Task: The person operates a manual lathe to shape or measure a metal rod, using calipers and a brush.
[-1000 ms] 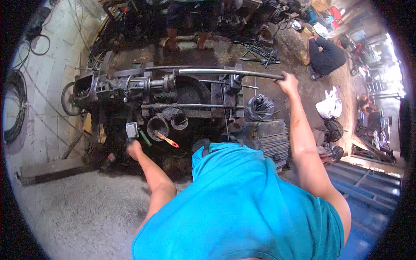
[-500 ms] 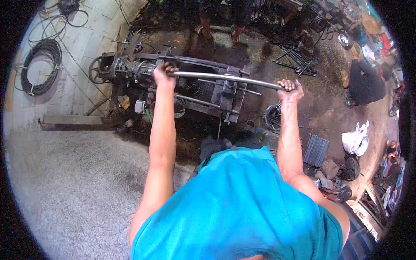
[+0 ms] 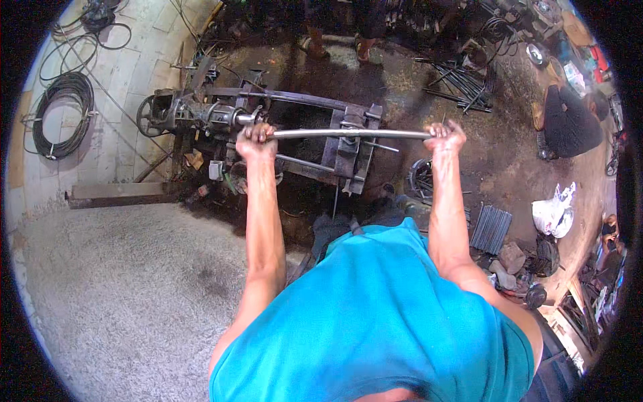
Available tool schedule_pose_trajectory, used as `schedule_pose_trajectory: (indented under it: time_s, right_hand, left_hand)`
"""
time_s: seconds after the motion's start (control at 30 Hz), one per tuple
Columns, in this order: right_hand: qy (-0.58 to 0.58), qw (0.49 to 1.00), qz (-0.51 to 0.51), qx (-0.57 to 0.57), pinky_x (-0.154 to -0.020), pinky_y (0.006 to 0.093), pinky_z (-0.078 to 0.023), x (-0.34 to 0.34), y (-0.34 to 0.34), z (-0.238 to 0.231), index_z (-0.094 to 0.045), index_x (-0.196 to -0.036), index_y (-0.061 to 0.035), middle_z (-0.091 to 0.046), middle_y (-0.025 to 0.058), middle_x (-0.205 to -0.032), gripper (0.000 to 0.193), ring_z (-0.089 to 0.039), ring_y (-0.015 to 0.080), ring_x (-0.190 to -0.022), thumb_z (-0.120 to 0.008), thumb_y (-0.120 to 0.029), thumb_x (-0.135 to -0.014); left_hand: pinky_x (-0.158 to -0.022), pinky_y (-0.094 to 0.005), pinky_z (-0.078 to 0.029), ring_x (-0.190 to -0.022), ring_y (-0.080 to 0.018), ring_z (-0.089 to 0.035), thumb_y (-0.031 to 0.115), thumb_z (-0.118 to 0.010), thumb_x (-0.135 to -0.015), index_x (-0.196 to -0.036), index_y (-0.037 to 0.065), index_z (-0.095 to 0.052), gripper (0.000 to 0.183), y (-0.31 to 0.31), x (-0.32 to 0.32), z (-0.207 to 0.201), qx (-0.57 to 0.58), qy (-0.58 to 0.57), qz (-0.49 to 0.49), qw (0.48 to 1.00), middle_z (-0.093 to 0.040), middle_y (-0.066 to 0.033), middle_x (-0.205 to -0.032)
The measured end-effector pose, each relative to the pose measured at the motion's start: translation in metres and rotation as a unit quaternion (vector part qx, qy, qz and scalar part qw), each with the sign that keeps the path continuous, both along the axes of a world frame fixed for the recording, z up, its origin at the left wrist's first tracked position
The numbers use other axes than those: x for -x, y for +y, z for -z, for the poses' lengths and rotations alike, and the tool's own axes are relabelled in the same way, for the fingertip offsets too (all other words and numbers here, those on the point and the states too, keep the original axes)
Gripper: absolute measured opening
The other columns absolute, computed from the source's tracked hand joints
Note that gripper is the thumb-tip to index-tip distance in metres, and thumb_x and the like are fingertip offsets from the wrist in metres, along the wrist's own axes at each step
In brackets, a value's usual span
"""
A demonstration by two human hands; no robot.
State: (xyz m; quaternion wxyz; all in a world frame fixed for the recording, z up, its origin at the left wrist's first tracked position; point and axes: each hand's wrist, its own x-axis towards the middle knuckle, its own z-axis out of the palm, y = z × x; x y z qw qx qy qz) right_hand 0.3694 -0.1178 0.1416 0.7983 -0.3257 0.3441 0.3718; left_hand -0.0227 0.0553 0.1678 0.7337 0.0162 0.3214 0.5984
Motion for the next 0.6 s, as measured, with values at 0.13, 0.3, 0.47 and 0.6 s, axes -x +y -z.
schedule_pose_trajectory:
  time_s: [0.13, 0.3, 0.47, 0.6]
  right_hand:
    - [-0.173, 0.962, -0.212, -0.009, -0.044, 0.0394, -0.045, -0.055, 0.099, 0.014, -0.051, -0.087, 0.0029, -0.041, 0.0025, -0.053, 0.018, -0.044, 0.0185, -0.043, -0.046, -0.014, -0.092]
    - [-0.628, 0.446, -0.514, -0.378, -0.111, 0.0467, -0.028, 0.159, 0.256, -0.071, -0.044, -0.139, -0.0146, -0.042, 0.0203, -0.141, 0.055, -0.036, 0.0298, -0.133, -0.040, -0.048, -0.096]
    - [-0.325, -0.029, -0.745, -0.582, -0.113, 0.0389, -0.028, 0.272, 0.130, -0.267, -0.038, -0.143, -0.0038, -0.034, 0.0156, -0.149, 0.066, -0.035, 0.0268, -0.137, -0.040, -0.052, -0.097]
    - [-0.576, -0.025, -0.689, -0.438, -0.093, 0.0368, -0.046, 0.162, 0.109, -0.321, -0.059, -0.121, 0.0009, -0.064, 0.0177, -0.116, 0.055, -0.061, 0.0281, -0.106, -0.052, -0.047, -0.095]
  left_hand:
    - [-0.064, -0.0335, -0.042, -0.051, -0.0169, -0.028, 0.025, -0.048, -0.088, -0.058, 0.015, -0.028, 0.037, -0.115, 0.013, -0.024, 0.072, 0.024, -0.023, 0.997, -0.025, 0.0004, -0.053]
    - [-0.081, -0.0411, -0.047, -0.090, -0.0272, -0.065, 0.042, -0.046, -0.090, -0.107, 0.001, -0.066, 0.049, -0.205, 0.171, 0.037, 0.180, 0.467, 0.346, 0.793, -0.069, -0.0181, -0.103]
    - [-0.066, -0.0302, -0.050, -0.083, -0.0181, -0.064, 0.027, -0.052, -0.090, -0.113, 0.003, -0.061, 0.035, -0.260, 0.300, 0.098, 0.204, 0.623, 0.242, 0.715, -0.068, -0.0102, -0.100]
    - [-0.066, -0.0322, -0.045, -0.080, -0.0167, -0.064, 0.037, -0.041, -0.095, -0.120, 0.007, -0.056, 0.042, -0.235, 0.273, 0.096, 0.225, 0.632, 0.318, 0.670, -0.068, -0.0055, -0.106]
